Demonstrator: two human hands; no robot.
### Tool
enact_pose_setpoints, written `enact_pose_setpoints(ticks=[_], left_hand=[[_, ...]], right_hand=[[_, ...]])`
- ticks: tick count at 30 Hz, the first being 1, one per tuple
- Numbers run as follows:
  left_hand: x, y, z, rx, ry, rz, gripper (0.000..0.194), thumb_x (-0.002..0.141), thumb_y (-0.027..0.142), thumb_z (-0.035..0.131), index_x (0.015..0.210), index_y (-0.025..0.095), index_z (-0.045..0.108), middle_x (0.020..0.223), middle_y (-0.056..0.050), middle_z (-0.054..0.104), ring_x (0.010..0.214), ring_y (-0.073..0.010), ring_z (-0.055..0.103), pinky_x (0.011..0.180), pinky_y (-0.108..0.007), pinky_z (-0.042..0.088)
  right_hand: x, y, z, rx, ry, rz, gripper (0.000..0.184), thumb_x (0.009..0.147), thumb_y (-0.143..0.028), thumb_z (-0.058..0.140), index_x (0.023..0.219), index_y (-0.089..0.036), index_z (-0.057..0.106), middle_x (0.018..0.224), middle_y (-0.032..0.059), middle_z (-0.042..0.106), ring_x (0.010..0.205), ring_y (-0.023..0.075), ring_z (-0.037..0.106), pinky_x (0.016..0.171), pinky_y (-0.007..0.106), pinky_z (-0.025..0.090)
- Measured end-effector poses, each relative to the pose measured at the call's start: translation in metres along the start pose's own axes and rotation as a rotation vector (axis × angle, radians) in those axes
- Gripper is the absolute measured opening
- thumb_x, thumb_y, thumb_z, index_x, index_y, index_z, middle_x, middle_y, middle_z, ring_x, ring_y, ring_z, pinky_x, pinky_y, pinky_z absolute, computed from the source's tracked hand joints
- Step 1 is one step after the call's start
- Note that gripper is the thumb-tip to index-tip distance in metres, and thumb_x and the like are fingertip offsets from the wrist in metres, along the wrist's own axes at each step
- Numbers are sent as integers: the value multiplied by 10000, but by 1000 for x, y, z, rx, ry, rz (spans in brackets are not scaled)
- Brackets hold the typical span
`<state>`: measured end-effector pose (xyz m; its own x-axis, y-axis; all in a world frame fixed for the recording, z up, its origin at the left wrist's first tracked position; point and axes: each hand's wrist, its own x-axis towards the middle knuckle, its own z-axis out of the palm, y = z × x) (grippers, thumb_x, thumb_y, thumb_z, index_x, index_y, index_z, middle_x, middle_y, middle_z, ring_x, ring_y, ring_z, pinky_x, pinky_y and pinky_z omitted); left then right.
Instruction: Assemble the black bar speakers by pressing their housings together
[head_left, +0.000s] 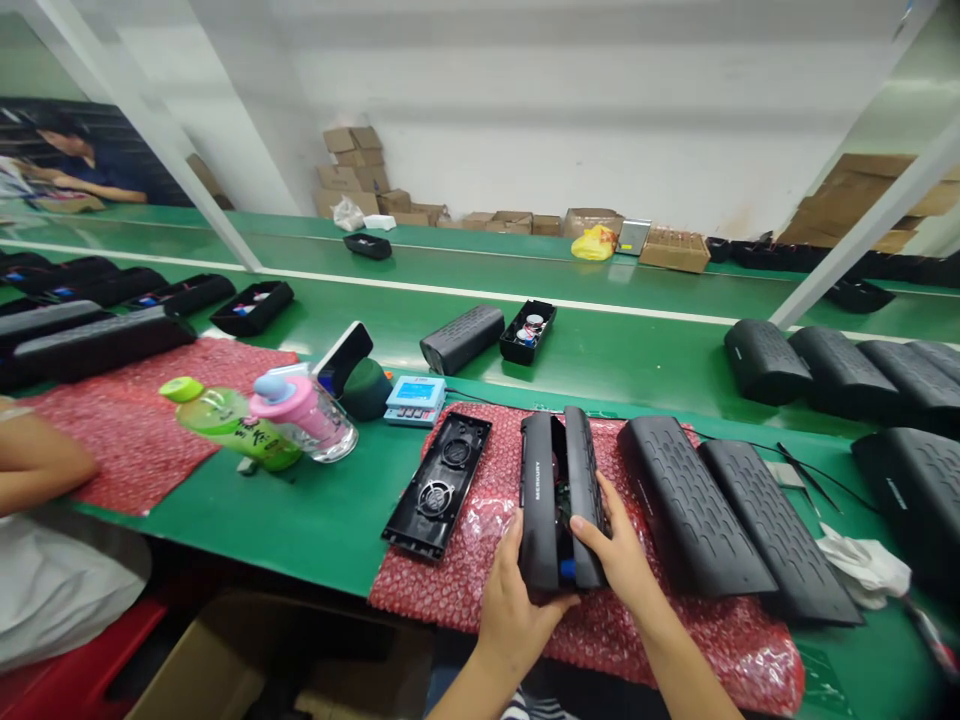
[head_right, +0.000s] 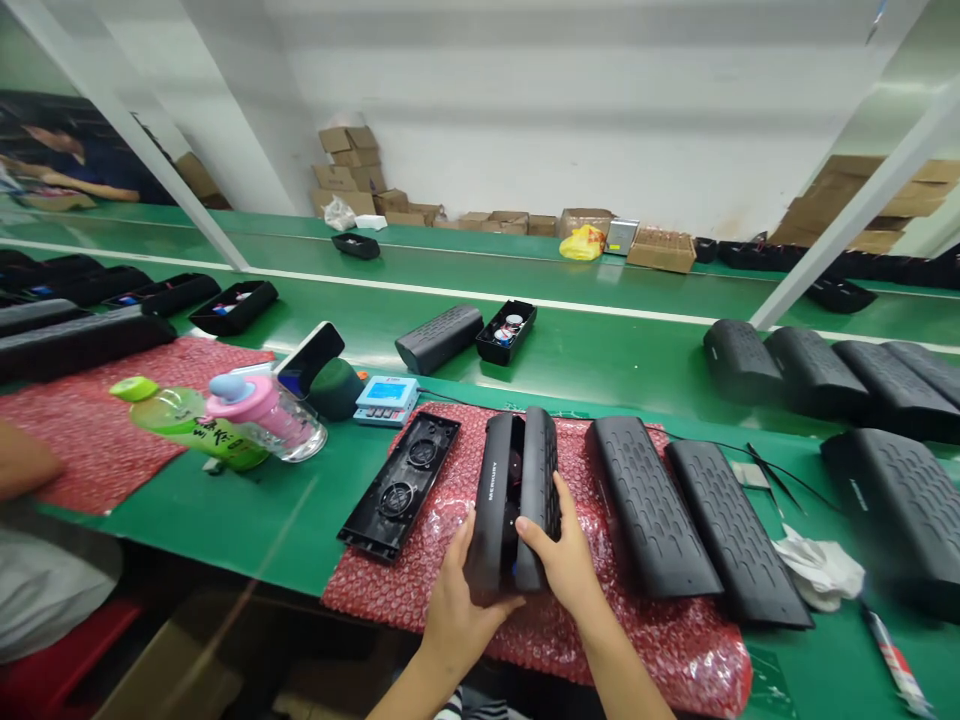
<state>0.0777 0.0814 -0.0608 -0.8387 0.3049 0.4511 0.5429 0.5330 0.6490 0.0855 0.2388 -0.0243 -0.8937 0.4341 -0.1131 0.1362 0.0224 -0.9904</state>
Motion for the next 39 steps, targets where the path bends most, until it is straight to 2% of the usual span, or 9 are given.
enact_pose_setpoints(ticks=[4,8,16,21,28,34,36,38,39], left_hand=[[-1,1,6,-39,43,81,921,642,323,786,1353,84,250,1304,-270,438,1223,-342,443,953,-524,439],[-3,-3,14,-49,84,226,678,749,352,695,1271,88,352,1340,-276,387,1291,-349,351,976,-540,406],[1,-5,18,-268,108,394,588,728,102,696,1186,198,340,1468,-191,208,1310,-374,293,994,-608,343],[0,-5,20,-357,94,352,601,688,72,724,1107,200,312,1458,-202,231,1309,-369,297,1003,-605,338],[1,-7,19,-263,69,316,624,770,173,668,1283,111,317,1431,-216,267,1321,-360,273,1035,-557,321],[1,-3,16,-194,45,335,659,758,149,665,1321,140,323,1439,-197,259,1320,-366,272,1027,-553,322],[1,0,10,-226,6,326,632,771,232,653,1314,152,340,1437,-201,256,1314,-377,273,1024,-577,305],[4,0,0,-321,-58,230,536,808,342,583,1277,169,387,1400,-194,309,1287,-369,317,1012,-582,310],[8,-1,-5,-394,-88,123,487,832,375,535,1259,183,401,1363,-185,355,1260,-350,361,1001,-566,331]], right_hand=[[-1,2,1,10,-18,25,890,692,-524,651,1405,-170,253,1476,99,252,1373,260,218,1150,430,152],[-2,2,0,30,-41,25,881,693,-513,652,1401,-174,252,1459,103,279,1344,257,281,1139,425,193],[-4,3,-6,157,-49,67,901,691,-512,654,1411,-184,222,1388,126,370,1283,281,367,1097,455,259],[-2,3,-5,162,-46,115,904,697,-500,655,1414,-190,201,1443,109,293,1313,274,324,1116,451,223],[-6,-1,-4,96,-64,101,889,717,-477,643,1425,-190,187,1477,84,245,1340,240,296,1131,404,219],[-5,0,-3,120,-92,89,904,741,-494,619,1443,-201,130,1487,78,218,1342,223,292,1130,384,220],[-5,1,-4,121,-117,71,922,747,-510,611,1453,-220,95,1500,69,183,1351,223,274,1134,390,205],[-6,2,-4,79,-128,52,924,760,-538,591,1461,-229,76,1505,67,163,1369,224,231,1142,402,175],[-7,2,-4,26,-130,42,901,777,-554,564,1464,-230,79,1506,67,159,1382,222,192,1148,409,143]])
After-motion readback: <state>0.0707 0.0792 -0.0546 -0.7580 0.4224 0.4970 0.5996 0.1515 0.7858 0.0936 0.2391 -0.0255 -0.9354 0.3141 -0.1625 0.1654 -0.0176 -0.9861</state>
